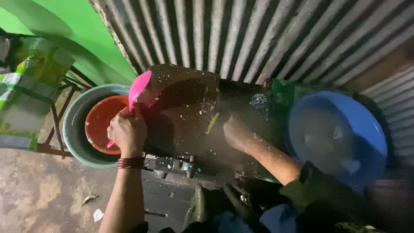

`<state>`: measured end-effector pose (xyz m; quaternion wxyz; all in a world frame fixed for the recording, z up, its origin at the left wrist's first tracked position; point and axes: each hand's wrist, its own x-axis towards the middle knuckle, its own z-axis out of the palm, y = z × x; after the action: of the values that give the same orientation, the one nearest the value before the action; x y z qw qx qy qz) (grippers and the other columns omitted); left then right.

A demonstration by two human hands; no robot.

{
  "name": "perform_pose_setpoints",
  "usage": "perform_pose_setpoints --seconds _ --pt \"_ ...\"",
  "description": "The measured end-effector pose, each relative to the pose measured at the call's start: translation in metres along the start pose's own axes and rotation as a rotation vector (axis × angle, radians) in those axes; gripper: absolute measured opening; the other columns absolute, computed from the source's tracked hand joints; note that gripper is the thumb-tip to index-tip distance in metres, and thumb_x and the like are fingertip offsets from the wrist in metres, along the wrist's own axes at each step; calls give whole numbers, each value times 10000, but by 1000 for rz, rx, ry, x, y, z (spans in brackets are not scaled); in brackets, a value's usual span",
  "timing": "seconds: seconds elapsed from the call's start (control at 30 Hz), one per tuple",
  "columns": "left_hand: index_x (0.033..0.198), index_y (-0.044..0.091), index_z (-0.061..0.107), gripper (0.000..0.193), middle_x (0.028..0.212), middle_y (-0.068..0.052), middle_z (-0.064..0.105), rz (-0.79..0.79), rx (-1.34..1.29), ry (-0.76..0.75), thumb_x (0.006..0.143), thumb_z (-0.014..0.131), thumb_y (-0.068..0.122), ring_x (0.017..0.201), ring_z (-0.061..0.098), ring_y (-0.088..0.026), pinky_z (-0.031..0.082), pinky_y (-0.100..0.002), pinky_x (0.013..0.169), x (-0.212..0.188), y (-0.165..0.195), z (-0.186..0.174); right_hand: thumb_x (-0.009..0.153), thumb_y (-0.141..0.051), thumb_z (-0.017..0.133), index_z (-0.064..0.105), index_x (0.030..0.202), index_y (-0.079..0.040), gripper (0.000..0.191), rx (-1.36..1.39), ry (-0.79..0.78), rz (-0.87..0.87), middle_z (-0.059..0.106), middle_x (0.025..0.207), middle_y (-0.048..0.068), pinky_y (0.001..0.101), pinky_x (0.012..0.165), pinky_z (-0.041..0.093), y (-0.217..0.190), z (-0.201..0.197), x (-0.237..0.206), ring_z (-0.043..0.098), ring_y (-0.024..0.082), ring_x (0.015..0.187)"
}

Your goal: The person grates white coconut pieces on a manual grater, collecting the grated material into a blue basin. They repeatedly pick up coconut pieces, grate them, and place the finished pieces into the basin.

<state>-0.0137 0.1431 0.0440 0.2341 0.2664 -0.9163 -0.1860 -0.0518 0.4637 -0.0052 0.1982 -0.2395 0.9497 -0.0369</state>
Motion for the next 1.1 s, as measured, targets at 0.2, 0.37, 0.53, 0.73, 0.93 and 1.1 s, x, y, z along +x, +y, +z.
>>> perform_pose_setpoints --seconds 0.2,0.37,0.53,0.73,0.93,1.1 --pt "909 131 794 406 819 -217 723 15 46 -1 1026 600 468 780 702 -463 537 -558 707 0 -3 4 818 43 585 716 914 142 190 -39 95 -68 530 1331 406 513 1083 467 20 14 -6 556 493 1250" --pt "901 126 793 389 821 -220 724 -6 27 10 1002 615 456 792 702 -462 534 -560 706 -1 -2 3 753 26 604 707 870 128 186 -9 212 -151 588 1125 409 549 963 504 35 37 17 607 539 1077" --pt "920 133 796 358 819 -213 733 -17 -5 4 993 611 431 793 705 -458 534 -560 715 -2 0 2 766 12 607 718 823 93 149 36 130 -155 685 894 324 514 937 544 40 34 20 687 473 932" --pt "908 123 785 373 842 -206 728 5 30 -17 1029 593 418 802 715 -440 548 -544 736 0 1 2 761 60 607 724 820 85 134 75 -5 19 710 875 302 472 820 606 20 7 12 728 409 848" --pt "929 131 801 375 822 -212 725 -33 -14 -31 998 611 447 795 710 -445 543 -539 731 2 2 0 780 74 605 705 790 70 101 52 105 11 704 844 282 468 762 612 3 2 -1 723 388 832" --pt "928 135 804 359 805 -196 730 -11 -39 3 992 621 437 770 701 -448 532 -542 717 0 5 -2 766 69 614 703 787 67 91 22 114 -55 686 870 270 473 803 588 4 9 -10 692 388 883"
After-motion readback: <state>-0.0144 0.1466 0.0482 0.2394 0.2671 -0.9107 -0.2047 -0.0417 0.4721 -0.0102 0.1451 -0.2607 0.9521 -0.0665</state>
